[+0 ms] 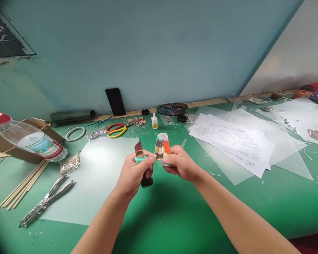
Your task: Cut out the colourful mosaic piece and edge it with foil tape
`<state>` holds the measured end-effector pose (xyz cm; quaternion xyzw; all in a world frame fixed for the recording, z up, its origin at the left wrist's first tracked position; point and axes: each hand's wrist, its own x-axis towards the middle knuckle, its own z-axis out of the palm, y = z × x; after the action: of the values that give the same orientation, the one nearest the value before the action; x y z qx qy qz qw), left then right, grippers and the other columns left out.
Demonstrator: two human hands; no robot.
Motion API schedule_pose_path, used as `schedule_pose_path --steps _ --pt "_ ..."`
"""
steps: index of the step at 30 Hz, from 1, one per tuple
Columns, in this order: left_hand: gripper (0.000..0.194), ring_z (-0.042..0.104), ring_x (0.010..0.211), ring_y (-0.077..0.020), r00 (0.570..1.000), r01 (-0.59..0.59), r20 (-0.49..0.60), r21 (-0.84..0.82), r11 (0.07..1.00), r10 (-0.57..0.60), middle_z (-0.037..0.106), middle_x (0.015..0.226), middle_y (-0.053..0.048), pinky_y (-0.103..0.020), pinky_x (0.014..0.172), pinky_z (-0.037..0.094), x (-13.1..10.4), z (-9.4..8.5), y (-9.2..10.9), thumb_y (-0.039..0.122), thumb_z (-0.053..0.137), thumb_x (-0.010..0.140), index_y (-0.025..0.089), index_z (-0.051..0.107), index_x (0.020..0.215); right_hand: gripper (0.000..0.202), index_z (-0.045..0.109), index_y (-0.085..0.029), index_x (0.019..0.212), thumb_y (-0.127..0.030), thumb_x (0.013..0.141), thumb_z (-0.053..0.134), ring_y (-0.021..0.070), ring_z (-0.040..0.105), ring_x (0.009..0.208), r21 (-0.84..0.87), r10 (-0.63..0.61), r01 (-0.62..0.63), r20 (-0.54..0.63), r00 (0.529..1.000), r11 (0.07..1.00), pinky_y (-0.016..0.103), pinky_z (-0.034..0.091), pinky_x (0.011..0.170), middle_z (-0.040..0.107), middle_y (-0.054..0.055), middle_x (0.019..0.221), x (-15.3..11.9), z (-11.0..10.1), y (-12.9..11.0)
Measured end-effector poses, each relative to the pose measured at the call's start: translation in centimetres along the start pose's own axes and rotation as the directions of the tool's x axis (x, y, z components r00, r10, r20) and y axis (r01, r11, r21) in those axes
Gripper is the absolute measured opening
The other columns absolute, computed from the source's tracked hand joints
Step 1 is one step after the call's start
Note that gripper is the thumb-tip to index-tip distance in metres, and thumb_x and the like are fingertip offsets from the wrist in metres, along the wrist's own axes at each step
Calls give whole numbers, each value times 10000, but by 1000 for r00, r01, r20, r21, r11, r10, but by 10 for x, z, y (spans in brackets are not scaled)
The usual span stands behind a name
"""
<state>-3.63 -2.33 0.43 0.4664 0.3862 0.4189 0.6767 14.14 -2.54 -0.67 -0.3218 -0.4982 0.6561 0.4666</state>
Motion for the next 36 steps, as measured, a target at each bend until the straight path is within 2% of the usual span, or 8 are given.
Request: schedule_pose_path --steps 6,11,19,22,25,29,33,36 --pt "377 469 449 -66 988 11 -154 -135 991 -32 607 633 25 -229 489 373 6 7 -12 496 786 808 146 646 811 470 619 -194 837 -661 798 663 112 498 420 2 -124 127 -223 967 992 215 315 355 526 -43 614 5 11 -6" --pt "386 477 472 -83 970 -1 -232 -275 961 -66 531 559 51 -230 508 401 5 15 -19 492 802 786 157 611 771 335 613 -184 837 -496 878 727 84 544 451 -325 -133 12 -352 926 946 202 416 400 642 -18 689 5 28 8" --pt "365 454 512 -84 957 -75 -278 21 997 78 512 613 43 -222 490 370 3 11 -16 520 741 860 165 658 855 358 622 -177 733 -485 873 737 108 579 424 -207 -74 -11 -398 914 978 192 411 349 606 -26 580 1 26 3" --pt "390 417 533 -91 953 -188 -203 183 965 224 466 616 42 -240 508 362 2 5 -12 555 653 928 166 665 895 329 624 -178 714 -446 851 757 107 564 399 -93 -39 1 -403 914 996 184 391 319 601 -32 549 1 27 0" --pt "481 439 607 -115 925 -358 -24 282 890 380 482 698 23 -259 560 388 1 -2 -11 588 562 979 165 652 1190 316 610 -176 677 -407 824 766 90 524 361 6 -29 35 -445 895 999 172 369 303 577 -44 507 0 32 -6" --pt "591 434 651 -127 887 -458 202 276 845 415 479 787 2 -260 567 387 2 -7 -16 563 446 1041 197 480 1503 312 605 -170 662 -396 783 783 83 516 338 72 -19 62 -487 873 995 158 350 281 583 -44 506 -4 39 -14" --pt "624 457 686 -143 838 -534 296 277 799 458 523 813 -24 -276 620 433 4 -5 -18 615 378 1040 174 529 1456 335 587 -174 655 -403 776 798 85 527 332 92 -25 82 -498 867 992 147 349 270 581 -49 492 -8 42 -16" --pt "608 504 724 -163 827 -550 316 290 783 465 579 807 -48 -297 673 467 4 -3 -17 655 339 1029 159 652 1194 344 590 -174 661 -410 782 808 84 527 326 107 -30 93 -480 877 990 139 350 266 576 -54 477 -10 44 -15"
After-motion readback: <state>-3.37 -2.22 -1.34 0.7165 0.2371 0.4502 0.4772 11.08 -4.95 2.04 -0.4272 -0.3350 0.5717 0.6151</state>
